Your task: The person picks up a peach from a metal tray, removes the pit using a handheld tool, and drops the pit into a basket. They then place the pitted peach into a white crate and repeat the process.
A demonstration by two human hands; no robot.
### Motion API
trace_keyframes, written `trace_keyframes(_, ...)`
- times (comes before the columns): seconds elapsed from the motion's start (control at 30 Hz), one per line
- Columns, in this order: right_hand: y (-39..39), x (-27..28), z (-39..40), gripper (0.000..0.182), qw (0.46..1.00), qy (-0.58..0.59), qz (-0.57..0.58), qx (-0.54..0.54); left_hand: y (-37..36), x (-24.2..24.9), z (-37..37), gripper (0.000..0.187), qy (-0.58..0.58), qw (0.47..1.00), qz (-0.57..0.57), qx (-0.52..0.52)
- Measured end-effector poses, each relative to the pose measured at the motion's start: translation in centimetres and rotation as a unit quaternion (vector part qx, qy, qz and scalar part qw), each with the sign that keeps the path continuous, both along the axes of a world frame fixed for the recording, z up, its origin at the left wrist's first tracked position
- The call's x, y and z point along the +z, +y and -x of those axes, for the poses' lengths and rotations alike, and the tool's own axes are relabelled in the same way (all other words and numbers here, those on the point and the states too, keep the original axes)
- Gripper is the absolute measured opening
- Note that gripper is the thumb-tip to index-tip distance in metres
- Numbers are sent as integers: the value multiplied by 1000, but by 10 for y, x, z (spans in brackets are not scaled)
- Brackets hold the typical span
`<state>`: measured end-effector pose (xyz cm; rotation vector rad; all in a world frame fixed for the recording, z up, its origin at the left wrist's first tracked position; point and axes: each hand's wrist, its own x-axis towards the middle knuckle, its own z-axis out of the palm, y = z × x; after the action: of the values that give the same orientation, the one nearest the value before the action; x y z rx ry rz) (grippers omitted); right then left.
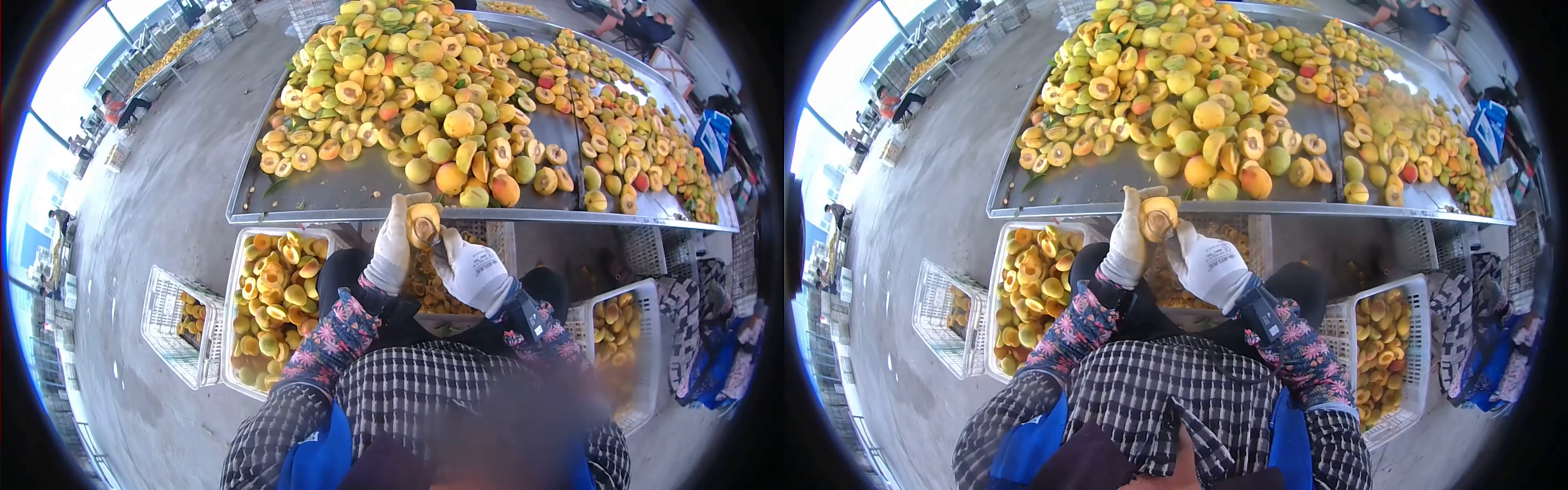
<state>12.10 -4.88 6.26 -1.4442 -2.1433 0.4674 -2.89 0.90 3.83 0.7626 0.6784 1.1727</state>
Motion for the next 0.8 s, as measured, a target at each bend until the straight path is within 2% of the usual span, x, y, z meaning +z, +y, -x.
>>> trace_keyframes(0.13,3,-8,-10,36,997,-52,28,42,0,-13,6,61,44,999,14,-12)
trace_keyframes(0.17,3,-10,-11,31,998,-46,18,44,0,-15,7,61,44,999,25,-17)
trace_keyframes(0.27,3,-19,-17,33,994,-86,34,66,0,-18,8,63,77,995,52,-44)
trace_keyframes(0.37,-1,-26,-16,34,996,-65,46,50,1,-23,5,64,122,991,35,-31)
trace_keyframes(0.47,-2,-27,-16,33,993,30,101,45,10,-17,14,57,134,983,68,-107)
trace_keyframes(0.57,1,-24,-17,29,985,129,115,16,8,-22,3,52,26,998,0,-51)
trace_keyframes(0.6,1,-25,-14,28,974,196,112,16,3,-23,-4,51,59,995,-81,22)
trace_keyframes(0.67,-1,-33,-6,27,938,329,105,17,-6,-25,-23,49,121,949,-238,167)
trace_keyframes(0.7,-2,-43,-4,27,945,308,105,43,-5,-25,-28,58,249,894,-295,226)
trace_keyframes(0.77,-6,-56,-5,29,973,218,23,78,1,-22,-18,59,205,957,-157,133)
trace_keyframes(0.8,-9,-46,-9,29,975,201,51,81,2,-18,-13,60,180,976,-85,86)
